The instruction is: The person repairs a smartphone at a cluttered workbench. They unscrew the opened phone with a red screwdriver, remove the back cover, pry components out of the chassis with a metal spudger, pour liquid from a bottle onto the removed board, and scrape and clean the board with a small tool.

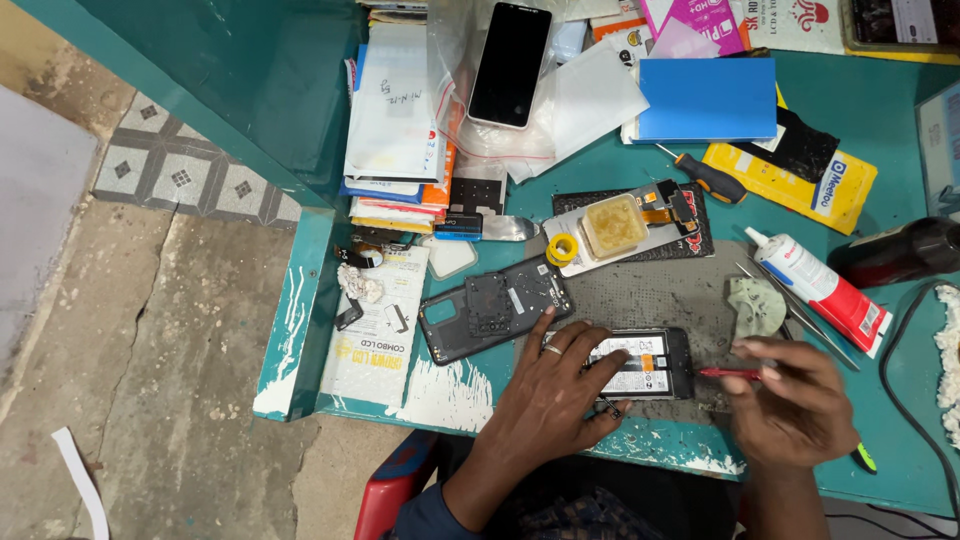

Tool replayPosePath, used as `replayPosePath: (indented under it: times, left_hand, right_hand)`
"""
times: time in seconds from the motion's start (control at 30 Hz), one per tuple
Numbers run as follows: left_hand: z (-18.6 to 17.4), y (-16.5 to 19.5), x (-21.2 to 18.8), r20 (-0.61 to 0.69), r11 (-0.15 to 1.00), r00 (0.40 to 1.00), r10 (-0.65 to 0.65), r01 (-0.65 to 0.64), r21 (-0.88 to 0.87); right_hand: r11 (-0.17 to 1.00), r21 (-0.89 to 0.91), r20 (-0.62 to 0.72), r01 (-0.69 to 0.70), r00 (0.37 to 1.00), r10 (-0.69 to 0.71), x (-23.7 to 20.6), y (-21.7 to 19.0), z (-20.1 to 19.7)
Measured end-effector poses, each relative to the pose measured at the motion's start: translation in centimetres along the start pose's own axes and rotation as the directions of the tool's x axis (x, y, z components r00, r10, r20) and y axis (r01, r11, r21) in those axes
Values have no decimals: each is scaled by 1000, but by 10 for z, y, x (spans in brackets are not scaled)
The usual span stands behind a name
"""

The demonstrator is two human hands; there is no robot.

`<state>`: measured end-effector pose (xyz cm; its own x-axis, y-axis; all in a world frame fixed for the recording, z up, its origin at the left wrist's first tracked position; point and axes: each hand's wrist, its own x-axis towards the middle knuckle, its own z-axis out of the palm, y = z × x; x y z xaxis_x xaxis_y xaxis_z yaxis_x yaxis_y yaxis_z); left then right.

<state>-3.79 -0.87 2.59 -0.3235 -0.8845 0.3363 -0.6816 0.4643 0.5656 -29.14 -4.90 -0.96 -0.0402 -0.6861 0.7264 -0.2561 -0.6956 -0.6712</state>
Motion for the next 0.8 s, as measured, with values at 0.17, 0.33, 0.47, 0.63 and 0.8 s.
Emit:
replayPosePath:
  times: [0.17, 0.33, 0.47, 0.63, 0.8]
  left_hand:
    - [2, -1, 0, -4, 1000, 1000, 1, -1, 3]
    - [4, -3, -1, -4, 1000, 1000, 8, -8, 9]
    - [3, -2, -1, 1, 1000, 1000, 5, -5, -3]
    - [2, 1, 0, 1, 1000, 1000, 7, -7, 10]
    - [2, 2, 1, 11, 1000, 1000, 3, -3, 9]
  right_hand:
    - [986, 64, -71, -156, 984, 160, 4, -9, 5]
    - [992, 55, -18, -111, 994, 112, 7, -11, 4]
    - [992, 106, -64, -72, 995, 79, 4, -5, 0]
    - [987, 76, -56, -140, 988, 144, -1, -2, -2]
    - [994, 106, -35, -40, 998, 44, 6, -1, -4]
